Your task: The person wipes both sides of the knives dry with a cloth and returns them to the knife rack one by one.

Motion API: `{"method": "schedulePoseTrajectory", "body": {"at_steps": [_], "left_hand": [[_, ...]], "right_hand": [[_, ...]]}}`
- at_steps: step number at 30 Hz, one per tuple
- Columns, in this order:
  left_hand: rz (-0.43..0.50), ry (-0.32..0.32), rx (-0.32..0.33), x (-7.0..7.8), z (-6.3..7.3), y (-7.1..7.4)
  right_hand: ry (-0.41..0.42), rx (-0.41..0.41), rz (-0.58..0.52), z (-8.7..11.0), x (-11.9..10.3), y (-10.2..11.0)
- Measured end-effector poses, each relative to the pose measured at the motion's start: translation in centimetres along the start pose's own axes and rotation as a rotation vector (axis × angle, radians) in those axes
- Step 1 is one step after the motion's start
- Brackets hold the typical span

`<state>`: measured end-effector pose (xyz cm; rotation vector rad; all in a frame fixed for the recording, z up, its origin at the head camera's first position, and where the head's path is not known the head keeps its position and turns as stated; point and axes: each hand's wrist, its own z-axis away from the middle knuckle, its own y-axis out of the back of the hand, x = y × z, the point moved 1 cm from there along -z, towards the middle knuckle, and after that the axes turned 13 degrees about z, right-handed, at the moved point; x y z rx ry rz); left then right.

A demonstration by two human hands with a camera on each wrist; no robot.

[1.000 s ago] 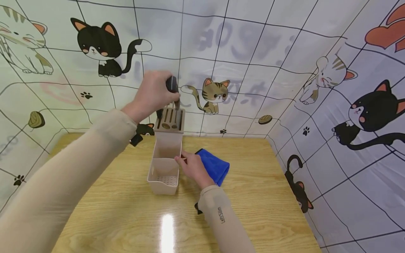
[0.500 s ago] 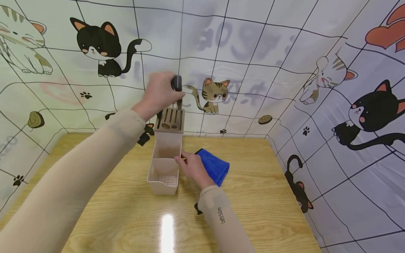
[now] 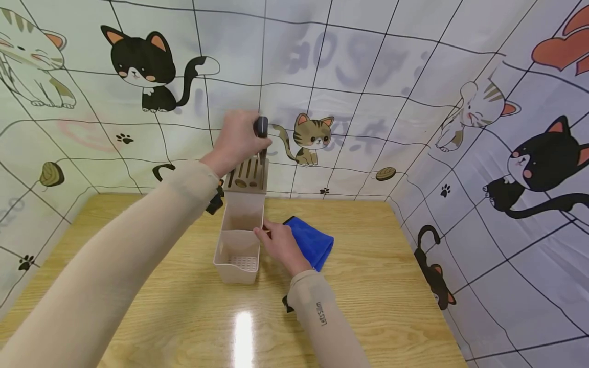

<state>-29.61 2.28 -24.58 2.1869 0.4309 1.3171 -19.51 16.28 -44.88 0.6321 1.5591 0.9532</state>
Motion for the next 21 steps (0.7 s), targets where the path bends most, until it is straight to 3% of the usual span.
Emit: {"method": "schedulePoseTrajectory", "body": {"at_steps": [21], "left_hand": [[0.026,0.064,-0.012,-2.7,-0.1,-2.0]], "right_hand": [[0.021,0.007,0.007,0.1,0.0,0.1]]}}
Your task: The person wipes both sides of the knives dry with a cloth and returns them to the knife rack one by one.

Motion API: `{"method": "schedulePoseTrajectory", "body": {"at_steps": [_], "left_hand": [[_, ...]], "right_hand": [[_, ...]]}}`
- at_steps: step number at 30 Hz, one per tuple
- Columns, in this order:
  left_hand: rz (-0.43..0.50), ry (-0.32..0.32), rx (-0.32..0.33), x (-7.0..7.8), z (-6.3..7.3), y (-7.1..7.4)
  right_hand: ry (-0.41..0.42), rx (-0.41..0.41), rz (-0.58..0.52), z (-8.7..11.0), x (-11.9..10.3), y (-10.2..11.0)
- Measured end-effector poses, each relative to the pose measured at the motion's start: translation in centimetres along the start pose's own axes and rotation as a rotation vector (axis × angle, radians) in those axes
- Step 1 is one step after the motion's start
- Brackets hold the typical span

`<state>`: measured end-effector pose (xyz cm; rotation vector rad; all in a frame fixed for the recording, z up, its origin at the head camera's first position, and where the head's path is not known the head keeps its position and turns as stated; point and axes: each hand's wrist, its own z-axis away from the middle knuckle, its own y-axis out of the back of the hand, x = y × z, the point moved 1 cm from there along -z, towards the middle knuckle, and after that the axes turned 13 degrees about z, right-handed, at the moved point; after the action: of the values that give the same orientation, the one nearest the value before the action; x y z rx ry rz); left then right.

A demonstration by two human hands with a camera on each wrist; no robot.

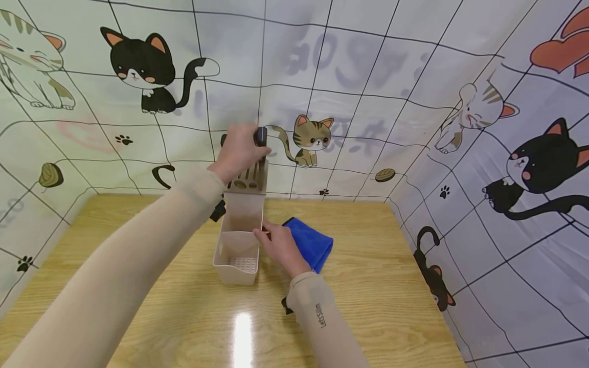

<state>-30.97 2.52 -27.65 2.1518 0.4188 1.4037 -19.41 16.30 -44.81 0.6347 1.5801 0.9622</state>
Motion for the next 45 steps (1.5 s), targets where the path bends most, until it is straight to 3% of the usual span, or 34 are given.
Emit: {"method": "schedulePoseTrajectory", "body": {"at_steps": [19,30,38,45], "left_hand": [[0.006,0.056,-0.009,-0.5,0.1,-0.3],[-0.006,0.092,-0.043,-1.5,1.9,-0.2],[-0.050,-0.008,-0.072,-2.1,4.6,0.4],[-0.118,-0.110,-0.060,-3.2,7.9,1.9]], "right_hand": [[-0.026,-0.014,-0.006,-0.1,0.0,0.0],[-0.031,-0.024,-0.008,0.1,0.2,0.2],[-0.041,-0.047,0.002,0.0,0.5,0.5],[0.005,-0.075,0.056,0.0,0.9,1.3]]}}
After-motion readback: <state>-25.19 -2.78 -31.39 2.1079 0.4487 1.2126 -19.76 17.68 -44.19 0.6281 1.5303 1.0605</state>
